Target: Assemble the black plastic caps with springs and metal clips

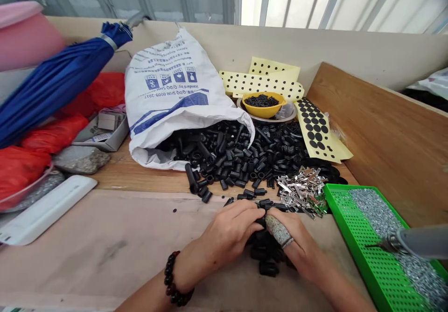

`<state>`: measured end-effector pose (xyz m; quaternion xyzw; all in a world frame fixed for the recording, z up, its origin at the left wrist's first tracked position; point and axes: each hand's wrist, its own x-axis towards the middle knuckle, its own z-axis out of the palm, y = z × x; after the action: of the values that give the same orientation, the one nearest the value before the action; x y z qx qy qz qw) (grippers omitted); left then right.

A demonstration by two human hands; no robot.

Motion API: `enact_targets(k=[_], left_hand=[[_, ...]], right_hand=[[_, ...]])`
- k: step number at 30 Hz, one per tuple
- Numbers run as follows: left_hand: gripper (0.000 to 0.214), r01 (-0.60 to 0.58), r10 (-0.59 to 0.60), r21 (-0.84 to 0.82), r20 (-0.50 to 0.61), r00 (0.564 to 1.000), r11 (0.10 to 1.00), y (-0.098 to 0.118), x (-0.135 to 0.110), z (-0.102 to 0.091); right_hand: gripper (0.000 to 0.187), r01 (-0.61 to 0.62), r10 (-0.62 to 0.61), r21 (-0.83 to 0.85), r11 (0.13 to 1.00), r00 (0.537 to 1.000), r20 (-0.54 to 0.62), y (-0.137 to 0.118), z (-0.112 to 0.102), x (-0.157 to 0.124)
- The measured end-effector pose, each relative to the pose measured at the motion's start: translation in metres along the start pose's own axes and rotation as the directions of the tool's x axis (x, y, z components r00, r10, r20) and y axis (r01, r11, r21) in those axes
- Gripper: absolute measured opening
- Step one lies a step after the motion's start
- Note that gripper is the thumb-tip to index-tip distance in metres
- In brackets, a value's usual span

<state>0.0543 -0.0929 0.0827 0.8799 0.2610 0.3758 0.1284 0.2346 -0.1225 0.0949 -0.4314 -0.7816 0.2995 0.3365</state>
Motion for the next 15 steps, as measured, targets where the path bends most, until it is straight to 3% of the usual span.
enact_targets(k=[4, 10, 15], left_hand=[[0.017, 0.022, -0.023, -0.090, 0.000, 1.000, 0.996, 0.000, 0.003, -0.002], [0.017, 0.208, -0.173, -0.253, 0.156, 0.972, 0.945, -0.001, 0.007, -0.005], [0.015, 0.316, -0.256, -0.344, 0.207, 0.944, 0.884, -0.002, 0.010, -0.007]], right_hand=[[0.014, 0.079, -0.080, -0.104, 0.991, 0.997, -0.009, 0.009, 0.003, -0.003], [0.013, 0.224, -0.213, -0.305, 0.926, 0.975, 0.070, 0.017, 0.001, -0.001], [0.015, 0.192, -0.183, -0.250, 0.949, 0.981, 0.061, 0.014, -0.001, -0.001]])
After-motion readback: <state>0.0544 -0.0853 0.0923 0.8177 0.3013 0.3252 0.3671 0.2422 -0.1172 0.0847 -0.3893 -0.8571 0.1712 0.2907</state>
